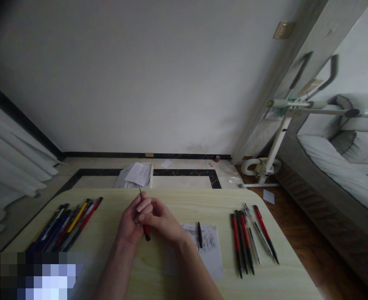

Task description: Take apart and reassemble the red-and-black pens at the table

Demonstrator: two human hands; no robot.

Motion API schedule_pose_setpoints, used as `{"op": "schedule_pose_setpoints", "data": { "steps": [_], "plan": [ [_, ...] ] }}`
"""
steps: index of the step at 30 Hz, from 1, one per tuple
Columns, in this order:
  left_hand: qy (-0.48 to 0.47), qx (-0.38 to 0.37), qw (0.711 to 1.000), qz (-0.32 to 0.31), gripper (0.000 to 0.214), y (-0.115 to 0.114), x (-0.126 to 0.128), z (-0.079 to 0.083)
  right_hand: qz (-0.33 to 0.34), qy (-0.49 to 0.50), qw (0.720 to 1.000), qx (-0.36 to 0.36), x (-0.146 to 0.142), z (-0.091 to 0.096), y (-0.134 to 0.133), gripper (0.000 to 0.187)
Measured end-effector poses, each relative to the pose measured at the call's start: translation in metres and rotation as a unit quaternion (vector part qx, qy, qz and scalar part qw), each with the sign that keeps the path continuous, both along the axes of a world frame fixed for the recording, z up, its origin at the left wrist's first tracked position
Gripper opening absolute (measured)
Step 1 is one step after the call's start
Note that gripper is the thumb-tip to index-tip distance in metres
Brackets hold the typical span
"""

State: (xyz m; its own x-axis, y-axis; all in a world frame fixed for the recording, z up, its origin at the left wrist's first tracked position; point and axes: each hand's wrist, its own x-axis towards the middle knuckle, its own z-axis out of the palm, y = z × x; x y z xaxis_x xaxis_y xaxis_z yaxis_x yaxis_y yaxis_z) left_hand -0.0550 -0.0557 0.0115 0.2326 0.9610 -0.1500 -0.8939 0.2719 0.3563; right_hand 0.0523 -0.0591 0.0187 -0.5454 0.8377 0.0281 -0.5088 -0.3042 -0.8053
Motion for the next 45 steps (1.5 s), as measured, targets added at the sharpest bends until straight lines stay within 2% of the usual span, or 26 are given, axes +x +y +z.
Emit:
{"op": "schedule_pose_setpoints", "data": {
  "steps": [5,12,17,19,26,32,45],
  "plan": [
    [0.005,-0.002,1.0,-0.012,0.009,0.0,0.002,0.001,-0.013,0.004,0.999,-0.032,0.001,-0.008,0.001,0.035],
    [0.027,0.019,0.999,-0.019,0.01,-0.001,0.005,-0.001,-0.01,0.019,0.999,-0.032,0.0,-0.016,0.007,0.023],
    [0.027,0.054,0.996,-0.062,0.015,-0.002,0.005,-0.001,0.009,0.024,0.998,-0.064,-0.002,-0.03,0.011,0.043],
    [0.028,0.065,0.995,-0.069,0.016,-0.002,0.006,0.0,0.017,0.034,0.997,-0.073,-0.003,-0.033,0.013,0.045],
    [0.036,0.06,0.996,-0.049,0.015,-0.002,0.006,-0.001,0.03,0.031,0.997,-0.07,0.001,-0.023,0.013,0.029],
    [0.028,0.059,0.996,-0.063,0.014,-0.002,0.007,-0.001,0.033,0.053,0.995,-0.078,0.002,-0.017,0.012,0.025],
    [0.014,0.09,0.988,-0.122,0.017,-0.003,0.006,0.002,0.063,0.064,0.993,-0.073,0.006,-0.017,0.011,0.034]
  ]
}}
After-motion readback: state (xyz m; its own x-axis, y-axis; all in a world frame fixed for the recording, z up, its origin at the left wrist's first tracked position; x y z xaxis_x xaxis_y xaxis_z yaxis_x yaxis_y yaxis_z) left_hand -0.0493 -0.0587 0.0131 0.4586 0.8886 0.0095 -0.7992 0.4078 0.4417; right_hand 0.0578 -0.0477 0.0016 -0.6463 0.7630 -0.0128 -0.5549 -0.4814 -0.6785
